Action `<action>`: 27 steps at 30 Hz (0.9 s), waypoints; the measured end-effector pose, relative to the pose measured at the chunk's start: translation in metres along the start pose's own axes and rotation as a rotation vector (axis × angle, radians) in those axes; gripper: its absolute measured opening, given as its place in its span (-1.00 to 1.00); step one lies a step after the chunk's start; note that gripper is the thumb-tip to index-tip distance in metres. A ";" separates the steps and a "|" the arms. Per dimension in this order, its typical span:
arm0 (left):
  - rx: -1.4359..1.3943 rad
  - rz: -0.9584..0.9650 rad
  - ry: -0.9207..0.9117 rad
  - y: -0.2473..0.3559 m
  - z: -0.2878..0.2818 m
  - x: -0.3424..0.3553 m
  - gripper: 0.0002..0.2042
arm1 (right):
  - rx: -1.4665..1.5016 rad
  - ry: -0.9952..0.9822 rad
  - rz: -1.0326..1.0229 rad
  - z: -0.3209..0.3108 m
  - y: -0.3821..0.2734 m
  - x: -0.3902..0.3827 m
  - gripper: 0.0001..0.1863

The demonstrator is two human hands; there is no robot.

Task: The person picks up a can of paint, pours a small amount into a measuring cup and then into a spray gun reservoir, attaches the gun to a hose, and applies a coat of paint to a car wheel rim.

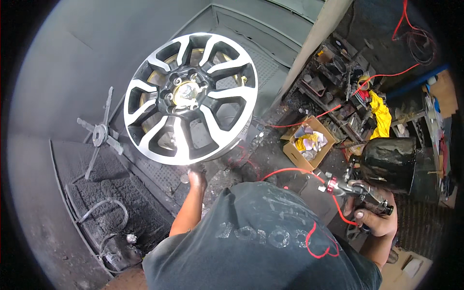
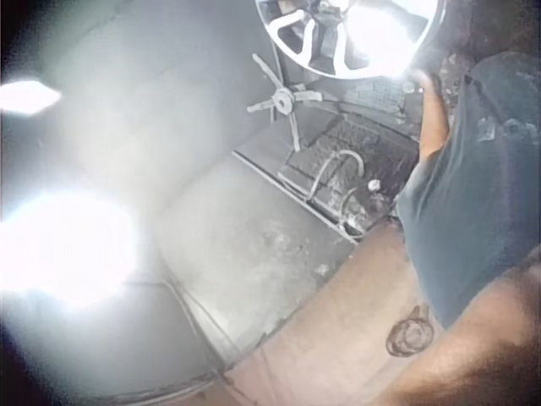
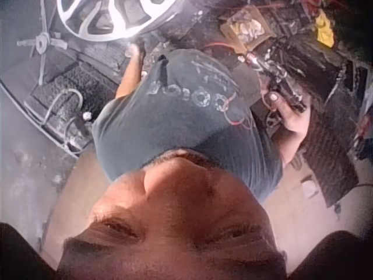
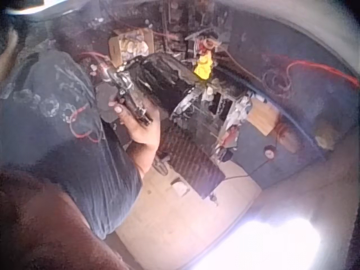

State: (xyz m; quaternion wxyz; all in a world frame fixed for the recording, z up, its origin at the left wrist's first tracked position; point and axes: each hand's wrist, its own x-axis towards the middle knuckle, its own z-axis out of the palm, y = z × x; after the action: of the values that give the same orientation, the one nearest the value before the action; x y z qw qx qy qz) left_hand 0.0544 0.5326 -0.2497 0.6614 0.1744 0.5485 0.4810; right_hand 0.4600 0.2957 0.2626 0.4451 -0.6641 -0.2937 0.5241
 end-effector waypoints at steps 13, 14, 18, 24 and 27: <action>-0.213 0.245 0.223 0.132 -0.029 0.087 -0.72 | -0.093 0.324 -0.189 -0.011 0.000 0.014 -0.52; -0.210 0.291 0.218 0.127 -0.009 0.080 -0.71 | -0.099 0.341 -0.182 -0.010 0.001 0.015 -0.52; -0.288 0.166 0.136 0.065 0.032 0.026 -0.29 | -0.110 0.337 -0.195 -0.012 0.001 0.017 -0.57; -0.309 -0.247 -0.084 -0.026 0.097 -0.062 -0.39 | -0.161 0.320 -0.187 -0.008 -0.003 0.021 -0.60; -0.302 -0.227 -0.009 -0.011 0.103 -0.057 -0.45 | -0.175 0.319 -0.174 -0.006 -0.003 0.023 -0.61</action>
State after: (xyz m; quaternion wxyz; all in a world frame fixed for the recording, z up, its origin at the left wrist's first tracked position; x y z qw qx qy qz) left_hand 0.1549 0.5106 -0.1919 0.7325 0.0122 0.4835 0.4791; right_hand 0.4727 0.3145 0.2558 0.4704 -0.7469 -0.3202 0.3441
